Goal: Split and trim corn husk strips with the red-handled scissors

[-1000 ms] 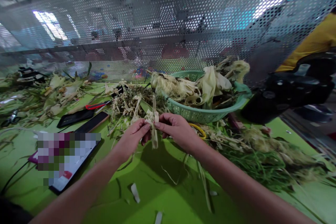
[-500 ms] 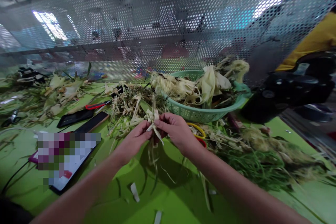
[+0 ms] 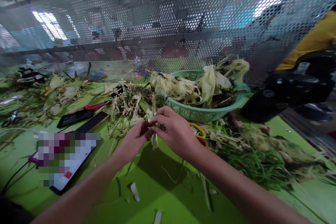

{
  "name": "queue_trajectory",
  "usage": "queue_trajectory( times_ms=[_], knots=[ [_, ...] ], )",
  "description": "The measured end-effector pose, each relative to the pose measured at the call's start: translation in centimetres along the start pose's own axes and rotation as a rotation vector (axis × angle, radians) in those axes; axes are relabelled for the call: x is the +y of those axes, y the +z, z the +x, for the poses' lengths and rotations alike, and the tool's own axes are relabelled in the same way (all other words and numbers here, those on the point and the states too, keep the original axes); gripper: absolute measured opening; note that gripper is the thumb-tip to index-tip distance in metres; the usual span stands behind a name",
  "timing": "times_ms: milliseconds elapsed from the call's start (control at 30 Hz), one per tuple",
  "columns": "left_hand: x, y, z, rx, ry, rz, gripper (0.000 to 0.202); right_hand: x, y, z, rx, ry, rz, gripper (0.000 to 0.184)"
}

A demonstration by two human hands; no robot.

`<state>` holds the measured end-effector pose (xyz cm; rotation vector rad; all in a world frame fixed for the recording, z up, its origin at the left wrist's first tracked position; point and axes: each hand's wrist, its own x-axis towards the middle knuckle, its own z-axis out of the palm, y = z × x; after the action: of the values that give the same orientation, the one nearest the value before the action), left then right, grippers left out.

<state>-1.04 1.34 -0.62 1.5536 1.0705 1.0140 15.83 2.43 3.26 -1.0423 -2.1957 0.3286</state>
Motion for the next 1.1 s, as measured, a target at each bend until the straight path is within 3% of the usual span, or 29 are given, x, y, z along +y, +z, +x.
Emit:
queue_trajectory(
  times_ms=[133, 367, 733, 900, 1000, 1100],
  knots=[
    [0.3, 0.0, 0.0, -0.04, -0.028, 0.004, 0.019, 0.1, -0.3, 0.0, -0.048, -0.01, -0.1, 0.012],
    [0.0, 0.0, 0.0, -0.094, -0.164, -0.193, 0.02, 0.4, -0.5, 0.3, -0.145, 0.048, -0.025, 0.011],
    [0.3, 0.2, 0.0, -0.173, -0.067, -0.176, 0.022, 1.2, 1.2, 0.3, 0.047, 0.235, 0.309, 0.011],
    [0.4, 0.1, -0.1, -0.115, -0.096, -0.247, 0.019, 1.0, 0.8, 0.3, 0.05, 0.257, 0.411, 0.017],
    [0.3, 0.0, 0.0, -0.058, -0.09, -0.346, 0.018, 1.1, 0.4, 0.2, 0.088, 0.307, 0.355, 0.019],
    [0.4, 0.0, 0.3, -0.01, -0.11, -0.47, 0.014, 1.0, 0.3, 0.0, 0.035, 0.312, 0.33, 0.012]
  ],
)
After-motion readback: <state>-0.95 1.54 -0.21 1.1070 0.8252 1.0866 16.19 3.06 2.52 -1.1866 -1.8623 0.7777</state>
